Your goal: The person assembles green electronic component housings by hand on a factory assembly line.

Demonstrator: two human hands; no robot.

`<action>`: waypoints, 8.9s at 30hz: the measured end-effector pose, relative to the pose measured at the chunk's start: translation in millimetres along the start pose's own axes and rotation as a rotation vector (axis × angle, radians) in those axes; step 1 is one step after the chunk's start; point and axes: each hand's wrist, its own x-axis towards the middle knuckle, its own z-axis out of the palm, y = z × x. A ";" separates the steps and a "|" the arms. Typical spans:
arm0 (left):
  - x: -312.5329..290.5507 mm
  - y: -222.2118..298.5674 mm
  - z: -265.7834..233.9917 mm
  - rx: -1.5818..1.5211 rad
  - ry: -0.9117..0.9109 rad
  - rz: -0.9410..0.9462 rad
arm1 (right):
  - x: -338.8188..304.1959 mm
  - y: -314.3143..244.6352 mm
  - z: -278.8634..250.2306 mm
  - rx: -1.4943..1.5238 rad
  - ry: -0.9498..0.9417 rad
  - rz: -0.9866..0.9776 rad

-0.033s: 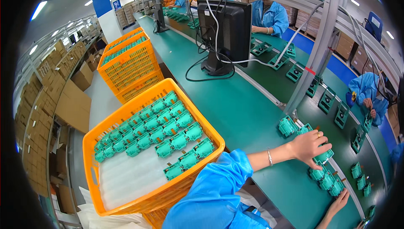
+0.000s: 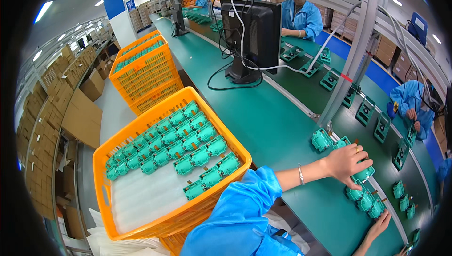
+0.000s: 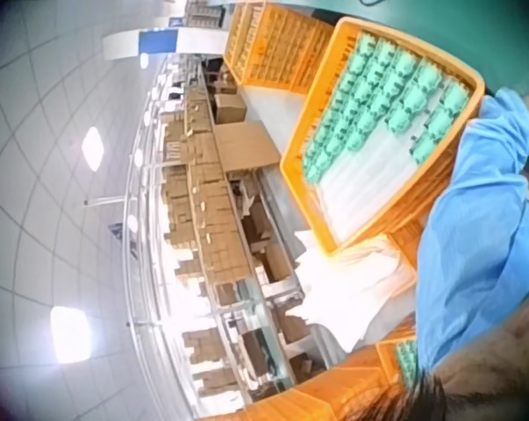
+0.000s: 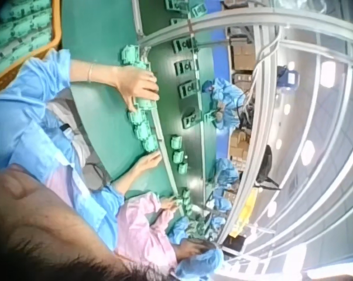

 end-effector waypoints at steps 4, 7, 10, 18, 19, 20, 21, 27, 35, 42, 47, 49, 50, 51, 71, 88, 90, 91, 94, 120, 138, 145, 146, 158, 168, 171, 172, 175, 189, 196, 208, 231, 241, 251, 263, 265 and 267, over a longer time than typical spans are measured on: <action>47.0 11.2 -33.6 0.017 -0.011 0.090 | 2.6 0.3 2.7 0.062 0.003 -0.003; 84.7 8.7 -57.0 0.108 -0.042 0.228 | 3.7 -2.9 5.8 0.069 -0.023 -0.012; 110.3 4.5 -92.2 0.152 -0.174 0.273 | 6.7 0.0 -0.8 0.026 -0.006 -0.008; 24.0 51.5 -297.7 0.627 -0.469 -0.157 | -0.8 1.0 -5.4 -0.092 0.012 -0.065; 7.7 61.5 -324.0 0.705 -0.481 -0.261 | -2.2 -0.9 -6.4 -0.116 0.017 -0.080; -10.4 72.1 -349.3 0.781 -0.497 -0.410 | -1.9 2.5 -6.5 -0.129 0.042 -0.096; -32.2 82.0 -373.2 0.862 -0.470 -0.544 | -1.2 4.8 -6.0 -0.125 0.039 -0.083; -159.2 145.4 -447.1 1.190 -0.441 -1.228 | 4.4 19.0 -9.6 -0.099 0.038 -0.041; -233.6 174.6 -457.7 1.152 -0.511 -1.536 | 5.1 21.3 -10.8 -0.101 -0.027 0.019; -249.3 169.1 -452.4 1.147 -0.592 -1.526 | 3.2 23.2 -16.2 -0.106 -0.041 0.041; -280.1 171.2 -451.5 1.147 -0.548 -1.439 | 3.2 21.6 -18.1 -0.107 -0.042 0.068; -283.8 171.8 -450.2 1.146 -0.507 -1.436 | 3.5 20.3 -17.7 -0.136 -0.044 0.062; -283.8 171.2 -448.7 1.142 -0.461 -1.428 | 4.4 22.7 -18.3 -0.139 -0.047 0.063; -283.4 171.5 -447.7 1.142 -0.464 -1.431 | 5.8 26.8 -19.4 -0.126 -0.059 0.062; -255.5 217.0 -512.2 0.811 -0.804 -2.147 | 4.4 28.8 -25.2 -0.118 -0.116 0.062; -271.4 200.5 -505.0 0.918 -0.708 -1.951 | 3.6 16.1 -21.2 -0.147 -0.064 0.092; -276.4 203.2 -506.8 0.913 -0.723 -1.948 | 3.2 15.4 -18.1 -0.125 -0.056 0.079; -277.9 205.3 -509.2 0.912 -0.735 -1.945 | 2.3 16.2 -17.1 -0.100 -0.048 0.063; -274.3 210.0 -513.7 0.927 -0.755 -1.933 | 6.4 35.4 -22.1 -0.122 -0.097 0.077; -37.0 75.0 -79.2 -0.293 -0.401 -0.850 | -13.1 -54.7 0.3 -0.198 -0.021 -0.064; -28.8 21.4 -14.3 0.060 -0.718 -0.679 | -13.5 -67.6 -21.5 -0.245 -0.163 -0.189; -8.5 64.3 23.1 0.065 -0.738 -0.619 | -12.2 -69.0 -26.4 -0.211 -0.284 -0.217; -10.6 61.9 25.3 0.086 -0.739 -0.616 | -12.3 -69.5 -27.5 -0.193 -0.296 -0.231; -7.2 63.8 62.8 -0.056 -0.648 -0.106 | -10.0 -68.8 -39.7 -0.209 -0.380 -0.208; -18.0 54.8 79.7 -0.023 -0.708 -0.225 | -9.9 -54.8 -27.8 -0.190 -0.395 -0.217; -17.6 55.5 80.9 -0.057 -0.703 -0.240 | -10.0 -54.8 -33.2 -0.206 -0.425 -0.183; -18.2 53.7 82.0 -0.078 -0.675 -0.201 | -9.6 -53.1 -34.1 -0.205 -0.423 -0.178; -21.5 46.4 76.6 -0.094 -0.659 -0.237 | -8.1 -52.3 -33.3 -0.202 -0.414 -0.176; -15.0 36.3 63.5 -0.065 -0.692 -0.166 | -12.6 -51.4 -38.5 -0.206 -0.373 -0.178; -24.4 24.5 60.6 -0.087 -0.689 -0.039 | -9.9 -51.0 -37.7 -0.153 -0.340 -0.251; -20.0 28.4 60.3 -0.048 -0.598 -0.008 | -10.8 -53.6 -43.9 -0.150 -0.392 -0.233; -27.5 28.9 66.7 -0.079 -0.602 -0.129 | -9.9 -50.6 -49.0 -0.183 -0.373 -0.241; -27.2 27.3 67.1 0.001 -0.508 -0.075 | -2.1 -42.6 -55.0 -0.109 -0.428 -0.149; 12.7 102.8 -30.4 -0.029 -0.330 -0.242 | -9.2 -34.8 -55.4 -0.163 -0.315 -0.036; -47.4 178.6 -299.6 0.870 -0.199 -0.988 | -7.4 -6.6 -64.1 -0.147 -0.350 -0.099; -64.3 186.2 -328.2 0.938 -0.129 -1.071 | -5.1 1.7 -60.8 -0.132 -0.366 -0.121; -81.7 198.0 -350.1 1.037 -0.105 -1.278 | -6.0 9.6 -61.4 -0.117 -0.299 -0.095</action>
